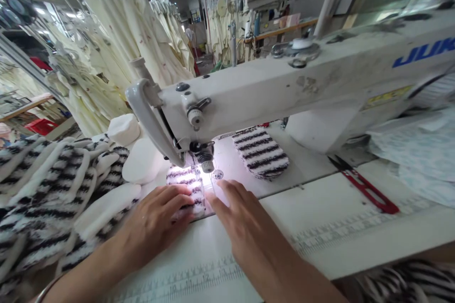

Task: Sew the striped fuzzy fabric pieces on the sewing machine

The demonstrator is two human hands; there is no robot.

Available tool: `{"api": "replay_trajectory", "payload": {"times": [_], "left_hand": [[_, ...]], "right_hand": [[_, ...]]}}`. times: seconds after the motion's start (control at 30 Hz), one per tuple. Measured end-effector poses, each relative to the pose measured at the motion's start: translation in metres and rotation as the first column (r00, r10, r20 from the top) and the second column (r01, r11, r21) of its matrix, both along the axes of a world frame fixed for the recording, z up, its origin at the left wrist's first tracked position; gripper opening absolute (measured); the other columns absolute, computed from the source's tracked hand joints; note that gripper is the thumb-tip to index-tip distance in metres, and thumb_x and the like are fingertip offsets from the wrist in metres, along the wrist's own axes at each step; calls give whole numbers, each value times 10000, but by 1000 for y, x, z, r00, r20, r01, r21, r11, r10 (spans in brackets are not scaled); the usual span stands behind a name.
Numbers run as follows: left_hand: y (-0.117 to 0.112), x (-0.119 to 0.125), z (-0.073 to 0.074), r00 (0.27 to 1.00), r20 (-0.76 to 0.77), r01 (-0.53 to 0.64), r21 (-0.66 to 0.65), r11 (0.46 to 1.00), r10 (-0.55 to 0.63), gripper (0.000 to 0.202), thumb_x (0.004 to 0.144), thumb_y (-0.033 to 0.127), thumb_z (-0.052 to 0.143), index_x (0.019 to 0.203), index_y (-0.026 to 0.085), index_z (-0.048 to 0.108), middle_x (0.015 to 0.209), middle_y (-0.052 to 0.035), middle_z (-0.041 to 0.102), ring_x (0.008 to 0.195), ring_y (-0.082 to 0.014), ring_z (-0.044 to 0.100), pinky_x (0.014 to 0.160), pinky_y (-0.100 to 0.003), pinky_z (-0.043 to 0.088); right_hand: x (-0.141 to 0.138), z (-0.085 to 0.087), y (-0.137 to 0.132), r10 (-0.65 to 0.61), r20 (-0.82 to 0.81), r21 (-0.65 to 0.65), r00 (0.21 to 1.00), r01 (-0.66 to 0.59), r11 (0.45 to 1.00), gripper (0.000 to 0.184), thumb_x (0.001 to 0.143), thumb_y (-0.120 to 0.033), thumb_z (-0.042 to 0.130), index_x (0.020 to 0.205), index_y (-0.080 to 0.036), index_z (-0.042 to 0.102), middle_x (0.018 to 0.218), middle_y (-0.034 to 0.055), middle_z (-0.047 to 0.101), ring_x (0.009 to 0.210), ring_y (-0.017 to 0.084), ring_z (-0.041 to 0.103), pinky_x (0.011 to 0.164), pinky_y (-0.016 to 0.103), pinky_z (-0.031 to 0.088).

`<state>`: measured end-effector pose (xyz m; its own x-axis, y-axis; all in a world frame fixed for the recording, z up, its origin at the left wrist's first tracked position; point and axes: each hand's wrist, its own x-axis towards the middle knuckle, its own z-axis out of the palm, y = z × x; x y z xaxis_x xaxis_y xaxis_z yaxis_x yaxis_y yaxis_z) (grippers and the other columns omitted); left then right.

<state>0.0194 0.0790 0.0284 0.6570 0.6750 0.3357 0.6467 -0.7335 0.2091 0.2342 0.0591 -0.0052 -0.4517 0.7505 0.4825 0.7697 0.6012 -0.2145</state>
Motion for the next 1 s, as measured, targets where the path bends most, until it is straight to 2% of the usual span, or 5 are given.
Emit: {"api": "replay_trajectory", "payload": {"times": [0.2, 0.4, 0.6, 0.83, 1.0], "left_hand": [[-4, 3, 0, 999, 44, 0, 76, 997, -3, 90, 908, 107, 506, 924, 173, 566, 1019, -66, 640, 909, -189, 605, 783, -363, 519], [-8, 6, -5, 995, 100, 0, 55, 998, -5, 132, 936, 153, 484, 901, 182, 607, 969, -52, 676, 893, -192, 639, 768, -354, 549], [-11, 0, -4, 993, 78, 86, 48, 995, -90, 222, 926, 123, 485, 1105, 179, 603, 1072, -63, 698, 1061, -220, 631, 886, -390, 554], [-1, -4, -8, 995, 64, 81, 8, 997, -81, 278, 922, 119, 477, 1172, 181, 579, 1133, -97, 675, 1111, -240, 612, 896, -425, 562], [15, -4, -7, 998, 35, 56, 26, 998, -57, 300, 929, 114, 446, 1193, 190, 567, 1164, -100, 665, 1118, -239, 612, 891, -422, 567]], "right_hand": [[-8, -5, -18, -89, -90, -23, 992, 87, 996, 653, 709, 71, 290, 1239, -215, 542, 1225, 91, 520, 1128, 179, 506, 920, 339, 506], [-29, -15, -23, -118, -63, 86, 991, 123, 989, 573, 737, 24, 313, 1203, -200, 562, 1202, 114, 549, 1111, 246, 515, 794, 382, 513], [-39, -20, -26, -226, -28, 209, 974, 227, 951, 489, 780, 27, 290, 1106, -176, 592, 1184, 70, 600, 1148, 239, 501, 802, 378, 425], [-35, -15, -11, -221, 9, 268, 975, 211, 940, 493, 776, 40, 269, 1085, -174, 589, 1203, 67, 597, 1183, 216, 478, 866, 379, 407], [-31, -6, 9, -183, 55, 218, 982, 167, 962, 486, 755, 20, 307, 1039, -217, 621, 1084, 70, 631, 1044, 219, 563, 766, 372, 479]]}}
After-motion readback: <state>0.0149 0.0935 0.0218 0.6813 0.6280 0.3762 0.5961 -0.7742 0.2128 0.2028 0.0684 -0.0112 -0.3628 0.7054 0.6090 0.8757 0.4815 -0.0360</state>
